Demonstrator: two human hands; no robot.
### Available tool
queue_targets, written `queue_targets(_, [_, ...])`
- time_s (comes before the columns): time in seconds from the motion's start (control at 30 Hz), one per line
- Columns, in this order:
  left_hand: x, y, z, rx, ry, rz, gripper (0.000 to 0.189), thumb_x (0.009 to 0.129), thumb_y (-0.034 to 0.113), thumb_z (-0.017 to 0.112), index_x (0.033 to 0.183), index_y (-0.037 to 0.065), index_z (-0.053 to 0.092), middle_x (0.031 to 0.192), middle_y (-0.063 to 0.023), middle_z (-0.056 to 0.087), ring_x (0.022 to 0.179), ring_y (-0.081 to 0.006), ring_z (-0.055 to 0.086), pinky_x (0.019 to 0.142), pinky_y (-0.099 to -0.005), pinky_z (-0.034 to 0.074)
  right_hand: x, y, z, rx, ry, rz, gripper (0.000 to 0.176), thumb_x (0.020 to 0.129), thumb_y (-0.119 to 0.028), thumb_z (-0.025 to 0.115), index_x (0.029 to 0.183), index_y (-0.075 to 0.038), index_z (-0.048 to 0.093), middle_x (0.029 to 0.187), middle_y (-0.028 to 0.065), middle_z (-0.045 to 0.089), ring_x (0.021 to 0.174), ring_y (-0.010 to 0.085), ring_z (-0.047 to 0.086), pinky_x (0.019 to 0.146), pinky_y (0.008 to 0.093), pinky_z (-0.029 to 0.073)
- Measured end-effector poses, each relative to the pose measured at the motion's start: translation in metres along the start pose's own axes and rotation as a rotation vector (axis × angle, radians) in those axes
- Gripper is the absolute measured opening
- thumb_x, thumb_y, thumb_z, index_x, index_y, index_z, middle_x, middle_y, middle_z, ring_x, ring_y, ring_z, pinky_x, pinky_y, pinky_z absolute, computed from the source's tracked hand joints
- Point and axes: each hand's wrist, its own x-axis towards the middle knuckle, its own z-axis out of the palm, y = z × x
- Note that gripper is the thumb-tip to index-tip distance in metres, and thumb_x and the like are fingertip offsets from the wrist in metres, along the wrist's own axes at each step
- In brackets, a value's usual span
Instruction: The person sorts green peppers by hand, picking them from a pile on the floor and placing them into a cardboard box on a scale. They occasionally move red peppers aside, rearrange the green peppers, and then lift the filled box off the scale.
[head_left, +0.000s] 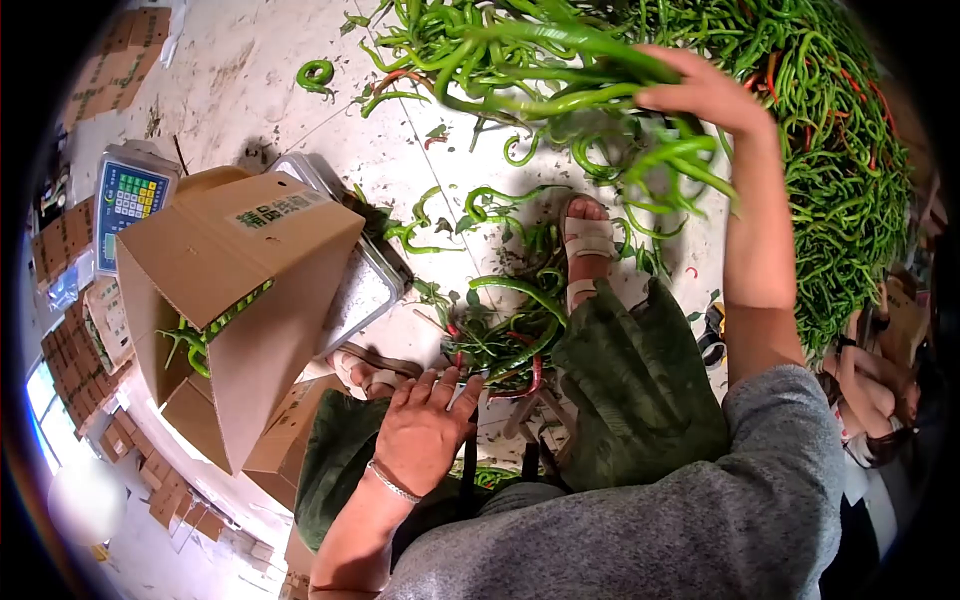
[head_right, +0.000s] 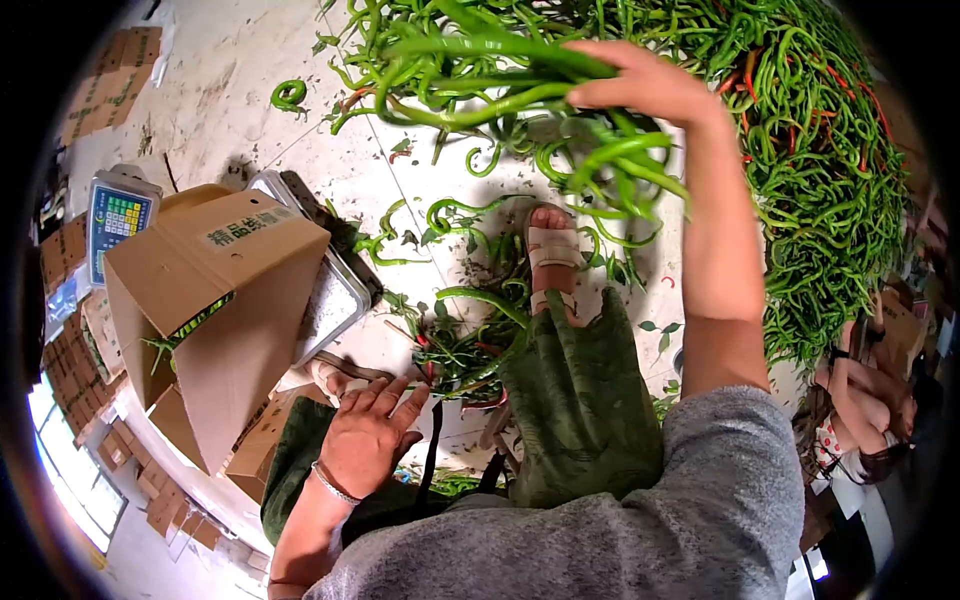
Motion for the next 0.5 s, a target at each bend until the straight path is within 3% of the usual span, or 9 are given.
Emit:
queue_targets(0.07, [0.001,0.000,-0.003,-0.028,-0.041,-0.015,0.053,0.078,0.023,0.065,0.128,0.012,0.051,0.124,-0.0118,0.055,0.115,-0.0283,0.050,0.097,-0.0406,0.039,0.035,0.059,0.019,-0.141,0.044,0.065,0.054,0.080,-0.021,0.066,0.130,-0.008,0.050,0.119,0.0107,0.059,0.109,0.0186,0.054,0.093,0.0302,0.042])
queue_targets(0.13, [0.002,-0.001,-0.005,-0.045,-0.064,-0.024,0.056,0.077,0.023,0.067,0.129,0.012,0.050,0.124,-0.0119,0.054,0.116,-0.0286,0.049,0.097,-0.0401,0.039,0.049,0.107,0.029,-0.376,0.252,0.072,0.048,0.082,-0.020,0.064,0.127,-0.008,0.053,0.119,0.0124,0.059,0.108,0.0199,0.056,0.092,0.0314,0.044])
queue_targets(0.17, [0.003,-0.002,-0.005,-0.045,-0.059,-0.025,0.056,0.077,0.023,0.067,0.129,0.012,0.050,0.124,-0.0122,0.054,0.117,-0.0287,0.049,0.097,-0.0401,0.039,0.045,0.115,0.034,-0.263,0.441,0.022,0.040,0.080,-0.024,0.064,0.117,-0.008,0.060,0.106,0.0140,0.065,0.096,0.0256,0.063,0.085,0.0334,0.048])
queue_targets(0.3, [0.005,-0.006,-0.007,-0.065,-0.057,-0.024,0.055,0.077,0.023,0.067,0.128,0.010,0.050,0.124,-0.0136,0.054,0.116,-0.0297,0.049,0.097,-0.0404,0.039,0.015,0.130,0.027,-0.105,0.742,0.087,0.030,0.081,-0.020,0.063,0.108,-0.007,0.064,0.099,0.0114,0.067,0.091,0.0208,0.064,0.082,0.0303,0.048])
queue_targets(0.43, [0.006,-0.005,-0.013,-0.057,-0.056,-0.015,0.053,0.078,0.022,0.066,0.127,0.009,0.051,0.123,-0.0145,0.053,0.116,-0.0307,0.049,0.097,-0.0412,0.038,-0.008,0.141,0.037,-0.179,0.745,0.158,0.021,0.082,-0.018,0.062,0.100,-0.009,0.066,0.093,0.0076,0.068,0.085,0.0213,0.064,0.078,0.0300,0.049])
queue_targets(0.5, [0.006,-0.003,-0.013,-0.056,-0.061,-0.008,0.054,0.078,0.022,0.066,0.127,0.009,0.051,0.123,-0.0146,0.053,0.116,-0.0308,0.049,0.097,-0.0411,0.038,-0.004,0.143,0.053,-0.378,0.635,0.108,0.028,0.079,-0.020,0.066,0.106,-0.014,0.064,0.109,0.0069,0.063,0.096,0.0214,0.060,0.083,0.0320,0.047])
